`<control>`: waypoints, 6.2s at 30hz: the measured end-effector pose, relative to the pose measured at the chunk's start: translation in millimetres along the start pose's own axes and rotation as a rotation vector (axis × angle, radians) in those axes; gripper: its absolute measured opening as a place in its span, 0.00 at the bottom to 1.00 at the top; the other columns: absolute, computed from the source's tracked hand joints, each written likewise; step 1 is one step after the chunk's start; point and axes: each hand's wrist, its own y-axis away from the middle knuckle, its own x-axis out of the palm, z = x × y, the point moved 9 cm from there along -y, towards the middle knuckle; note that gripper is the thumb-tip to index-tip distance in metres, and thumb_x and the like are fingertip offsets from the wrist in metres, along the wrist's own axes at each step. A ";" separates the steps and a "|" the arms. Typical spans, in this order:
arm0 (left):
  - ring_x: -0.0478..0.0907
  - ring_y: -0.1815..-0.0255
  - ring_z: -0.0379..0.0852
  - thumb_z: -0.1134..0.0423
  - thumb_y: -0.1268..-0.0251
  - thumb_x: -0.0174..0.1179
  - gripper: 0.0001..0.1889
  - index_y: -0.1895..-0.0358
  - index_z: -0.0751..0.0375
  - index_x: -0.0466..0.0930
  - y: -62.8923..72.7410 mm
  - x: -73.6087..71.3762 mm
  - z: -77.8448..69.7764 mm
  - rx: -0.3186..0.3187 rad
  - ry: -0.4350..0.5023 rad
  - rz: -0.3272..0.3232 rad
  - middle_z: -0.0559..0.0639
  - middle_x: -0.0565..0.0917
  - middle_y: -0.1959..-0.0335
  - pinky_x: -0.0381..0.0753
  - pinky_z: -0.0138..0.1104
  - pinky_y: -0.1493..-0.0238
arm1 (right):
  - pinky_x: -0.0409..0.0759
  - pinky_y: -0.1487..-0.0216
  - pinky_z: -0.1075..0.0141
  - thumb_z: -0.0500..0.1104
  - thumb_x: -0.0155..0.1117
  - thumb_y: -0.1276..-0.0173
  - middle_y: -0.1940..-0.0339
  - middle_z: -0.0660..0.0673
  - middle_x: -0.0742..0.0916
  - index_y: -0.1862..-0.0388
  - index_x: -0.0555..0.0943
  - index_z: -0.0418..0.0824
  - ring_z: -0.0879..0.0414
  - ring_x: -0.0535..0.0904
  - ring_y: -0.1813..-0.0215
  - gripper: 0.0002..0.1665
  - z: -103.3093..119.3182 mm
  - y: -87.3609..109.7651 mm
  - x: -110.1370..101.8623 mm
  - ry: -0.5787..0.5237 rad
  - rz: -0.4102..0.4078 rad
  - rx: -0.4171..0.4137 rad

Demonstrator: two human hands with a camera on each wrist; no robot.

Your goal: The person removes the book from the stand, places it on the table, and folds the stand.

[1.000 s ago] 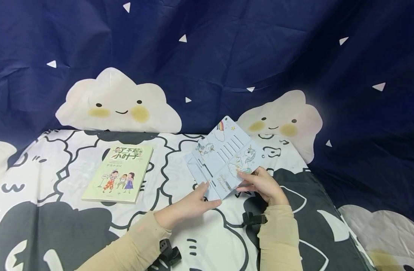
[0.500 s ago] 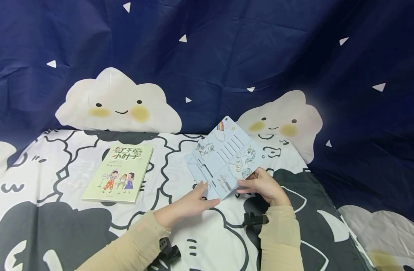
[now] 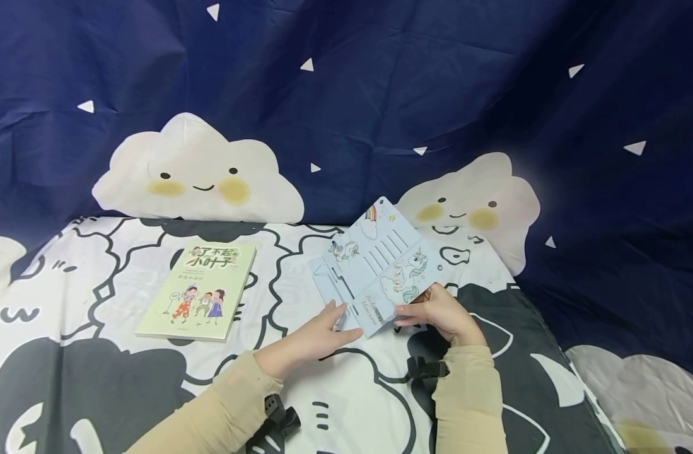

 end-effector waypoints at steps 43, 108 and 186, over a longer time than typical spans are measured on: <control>0.45 0.20 0.68 0.48 0.30 0.57 0.43 0.25 0.77 0.50 5.5 2.7 -5.2 -0.040 -0.076 0.015 0.76 0.45 0.23 0.51 0.55 0.22 | 0.86 0.51 0.53 0.26 0.68 0.41 0.51 0.46 0.89 0.33 0.67 0.28 0.51 0.87 0.52 0.36 -2.9 0.4 1.1 0.022 0.006 0.013; 0.37 0.18 0.61 0.45 0.31 0.58 0.49 0.23 0.77 0.42 10.5 17.6 -4.3 0.007 -0.435 0.082 0.71 0.42 0.20 0.50 0.47 0.20 | 0.86 0.54 0.53 0.21 0.64 0.42 0.51 0.43 0.88 0.32 0.67 0.32 0.47 0.87 0.52 0.37 4.2 -1.0 6.3 -0.101 0.007 -0.027; 0.45 0.19 0.60 0.38 0.23 0.40 0.44 0.22 0.73 0.45 1.9 -45.8 -23.4 0.200 -0.065 -0.193 0.68 0.49 0.21 0.48 0.51 0.20 | 0.83 0.43 0.59 0.34 0.51 0.25 0.36 0.27 0.77 0.28 0.63 0.30 0.46 0.80 0.42 0.28 63.2 -17.1 72.4 0.242 -0.226 -0.114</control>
